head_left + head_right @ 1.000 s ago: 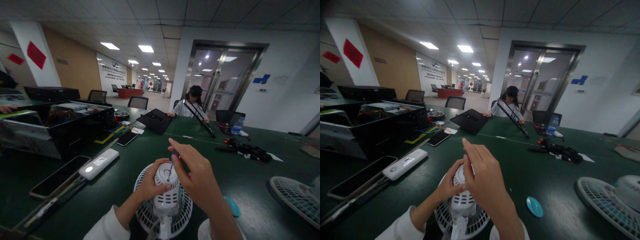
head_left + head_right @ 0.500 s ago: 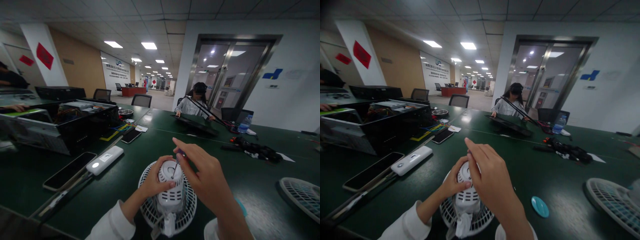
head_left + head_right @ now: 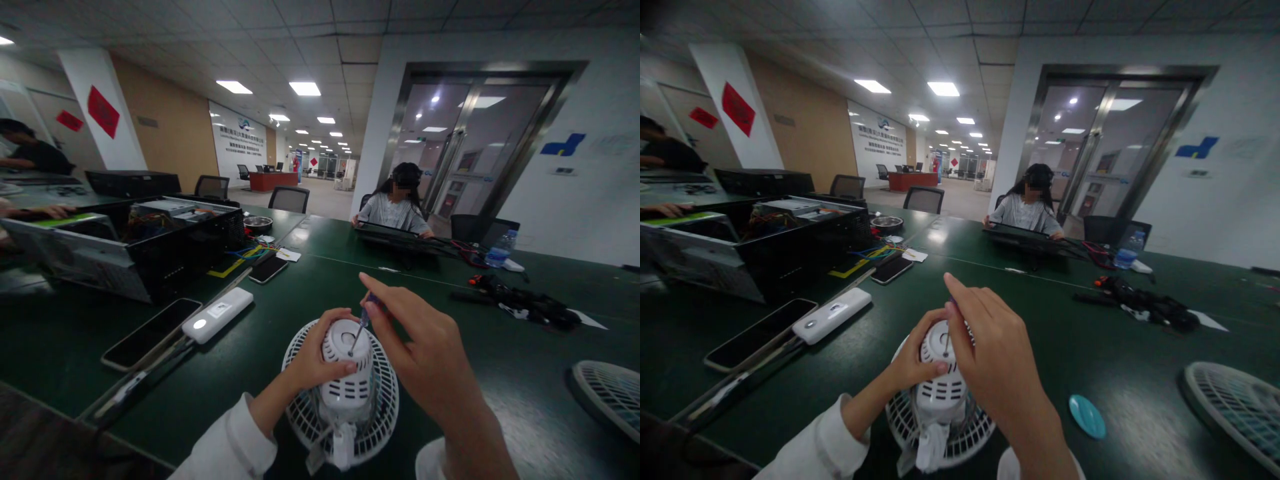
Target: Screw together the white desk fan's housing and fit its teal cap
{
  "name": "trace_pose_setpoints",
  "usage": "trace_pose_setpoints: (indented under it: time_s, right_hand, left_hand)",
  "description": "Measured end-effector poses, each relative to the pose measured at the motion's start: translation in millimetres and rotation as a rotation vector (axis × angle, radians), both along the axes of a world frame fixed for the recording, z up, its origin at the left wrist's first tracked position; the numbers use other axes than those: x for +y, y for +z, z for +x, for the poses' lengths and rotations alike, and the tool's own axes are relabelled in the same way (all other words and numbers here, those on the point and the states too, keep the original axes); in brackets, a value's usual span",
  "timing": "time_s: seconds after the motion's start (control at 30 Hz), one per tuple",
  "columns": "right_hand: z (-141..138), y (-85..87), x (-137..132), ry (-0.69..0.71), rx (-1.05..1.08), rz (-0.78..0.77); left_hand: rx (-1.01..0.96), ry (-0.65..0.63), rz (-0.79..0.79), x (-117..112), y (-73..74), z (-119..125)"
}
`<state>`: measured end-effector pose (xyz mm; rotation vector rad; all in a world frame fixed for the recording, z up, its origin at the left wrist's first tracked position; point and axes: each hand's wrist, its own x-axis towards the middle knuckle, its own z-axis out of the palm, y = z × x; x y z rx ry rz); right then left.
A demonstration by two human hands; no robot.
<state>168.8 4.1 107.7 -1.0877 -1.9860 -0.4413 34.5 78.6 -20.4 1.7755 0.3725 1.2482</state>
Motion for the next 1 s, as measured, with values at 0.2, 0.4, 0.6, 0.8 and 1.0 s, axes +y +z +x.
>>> trace_pose_setpoints:
  time_s: [0.2,0.4,0.6,0.8,1.0]
  right_hand:
    - [-2,-6.2,9,-0.113,-0.024,0.09]
    - [0,-3.7,4,-0.024,0.003,-0.041]
    - [-3,-4.0,6,-0.008,-0.016,0.006]
    - [-17,-11.3,14,-0.051,-0.005,0.156]
    - [-20,-14.9,15,-0.002,0.061,0.122]
  left_hand:
    - [-0.014,-0.012,-0.001,2,-1.2,-1]
    - [-0.007,-0.174,-0.102,9,3.9,-7]
    - [0.046,-0.205,-0.096,12,5.3,-12]
    - [0.042,-0.094,-0.129,12,0.4,-12]
    - [0.034,-0.026,-0.123,7,-1.2,-8]
